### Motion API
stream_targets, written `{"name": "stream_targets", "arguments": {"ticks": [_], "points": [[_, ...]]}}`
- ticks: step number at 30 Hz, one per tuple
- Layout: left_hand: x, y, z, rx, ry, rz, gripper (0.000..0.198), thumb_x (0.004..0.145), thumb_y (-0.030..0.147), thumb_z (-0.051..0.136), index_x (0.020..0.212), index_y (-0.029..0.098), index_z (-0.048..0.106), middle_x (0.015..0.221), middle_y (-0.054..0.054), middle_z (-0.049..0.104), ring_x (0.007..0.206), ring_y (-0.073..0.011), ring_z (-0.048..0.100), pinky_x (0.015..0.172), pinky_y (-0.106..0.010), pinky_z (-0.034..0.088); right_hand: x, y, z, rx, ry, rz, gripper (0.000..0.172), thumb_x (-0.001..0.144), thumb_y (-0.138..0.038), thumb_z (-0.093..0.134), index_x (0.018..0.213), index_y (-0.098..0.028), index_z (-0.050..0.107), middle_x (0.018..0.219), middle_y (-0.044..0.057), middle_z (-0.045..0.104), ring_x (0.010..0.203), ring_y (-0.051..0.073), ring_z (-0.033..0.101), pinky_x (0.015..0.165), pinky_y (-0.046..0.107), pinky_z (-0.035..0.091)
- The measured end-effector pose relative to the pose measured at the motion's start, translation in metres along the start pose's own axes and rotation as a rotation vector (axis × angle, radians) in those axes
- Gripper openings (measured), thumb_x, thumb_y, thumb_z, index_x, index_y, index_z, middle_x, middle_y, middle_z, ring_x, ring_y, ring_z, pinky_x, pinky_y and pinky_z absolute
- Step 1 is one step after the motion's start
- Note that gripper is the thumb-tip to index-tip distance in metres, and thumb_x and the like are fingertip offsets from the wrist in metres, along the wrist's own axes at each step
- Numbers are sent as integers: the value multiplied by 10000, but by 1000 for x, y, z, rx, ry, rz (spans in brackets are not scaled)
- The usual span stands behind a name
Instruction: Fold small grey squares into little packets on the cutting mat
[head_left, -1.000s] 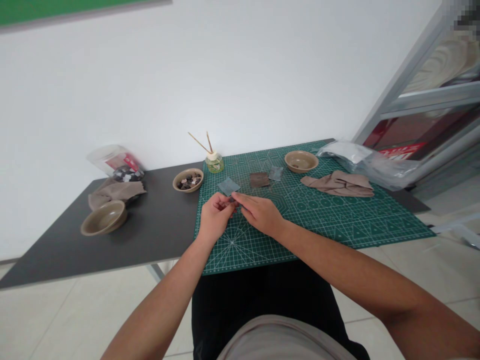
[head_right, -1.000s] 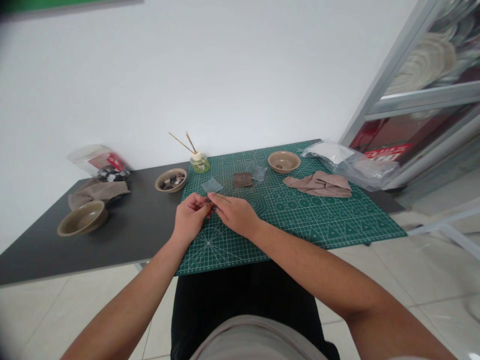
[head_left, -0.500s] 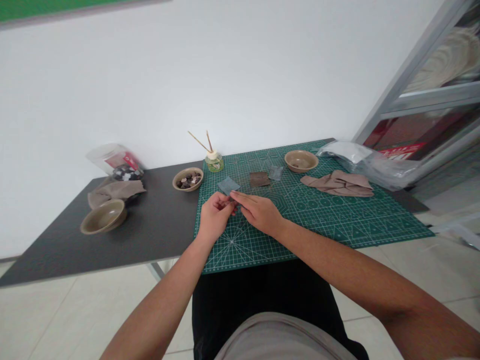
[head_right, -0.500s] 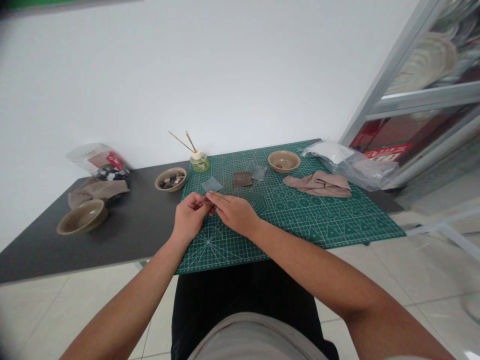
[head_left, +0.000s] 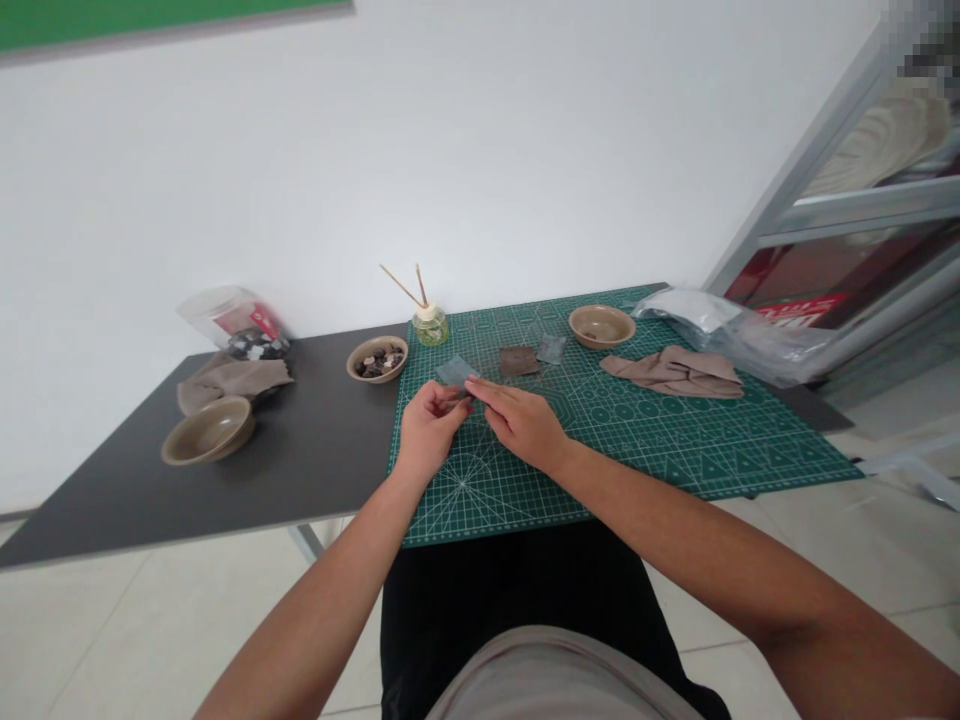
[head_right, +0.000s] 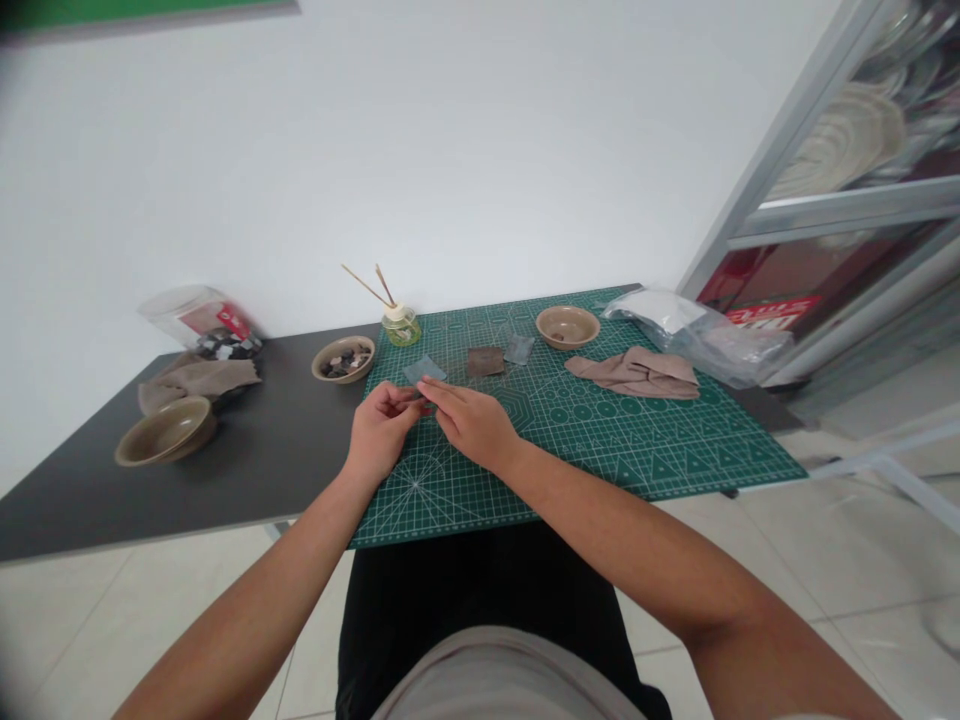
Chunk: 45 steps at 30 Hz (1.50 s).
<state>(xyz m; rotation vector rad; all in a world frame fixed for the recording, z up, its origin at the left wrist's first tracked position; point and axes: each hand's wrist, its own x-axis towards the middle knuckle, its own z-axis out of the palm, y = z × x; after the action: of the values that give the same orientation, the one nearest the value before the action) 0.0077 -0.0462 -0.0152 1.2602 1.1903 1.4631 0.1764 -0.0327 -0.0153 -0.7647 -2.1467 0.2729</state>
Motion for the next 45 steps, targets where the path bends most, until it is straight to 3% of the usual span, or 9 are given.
{"name": "stream_targets", "arguments": {"ticks": [5,11,17,24,27,30,37,45], "points": [[-1,6,1,27,-18,-51,241,672,286,763,786,171,585,621,35,645,562,-121,621,608,-266,531,0,-1,0,-34,-58,16,505,916,-107,456,1395,-249,528,1408,42,570,1246,189,591,1038,360,513],[-3,10,1,112,31,-23,189,695,291,738,755,167,607,616,17,660,573,-126,632,610,-257,517,-1,0,6,-87,-121,-17,486,908,-104,476,1382,-192,541,1438,77,533,1241,204,595,1014,351,528],[-1,4,-1,104,34,-10,247,662,329,774,779,163,634,656,8,665,579,-123,613,592,-251,489,0,1,5,-103,-98,67,501,892,-89,483,1377,-200,544,1377,79,596,1214,205,616,991,358,542],[1,4,-3,217,-8,15,161,760,308,685,846,173,704,663,22,634,588,-113,566,597,-246,475,1,3,6,-35,-73,25,465,889,-80,491,1317,-229,590,1355,66,618,1205,206,614,1015,395,520],[1,2,-2,151,-31,-24,212,774,333,677,911,173,703,767,-6,682,638,-135,612,635,-278,518,2,5,6,18,-10,37,430,888,-67,484,1256,-239,625,1271,71,660,1170,202,619,1022,407,505],[2,0,-2,79,-36,-35,256,763,332,695,960,170,678,733,-5,676,658,-151,635,653,-295,535,4,5,5,74,31,35,404,882,-54,481,1202,-240,642,1154,72,672,1100,197,625,984,393,515],[2,-2,-3,56,-81,-51,306,655,246,773,941,181,687,670,45,630,615,-122,612,656,-266,504,6,5,3,138,42,91,199,925,-150,536,1058,-213,671,1010,62,689,961,184,648,871,338,524],[0,2,-2,85,-107,-62,220,665,248,743,870,178,703,611,32,644,566,-132,587,596,-269,493,7,8,1,221,51,179,102,898,-221,627,959,-217,708,928,26,727,869,161,670,807,292,510]]}}
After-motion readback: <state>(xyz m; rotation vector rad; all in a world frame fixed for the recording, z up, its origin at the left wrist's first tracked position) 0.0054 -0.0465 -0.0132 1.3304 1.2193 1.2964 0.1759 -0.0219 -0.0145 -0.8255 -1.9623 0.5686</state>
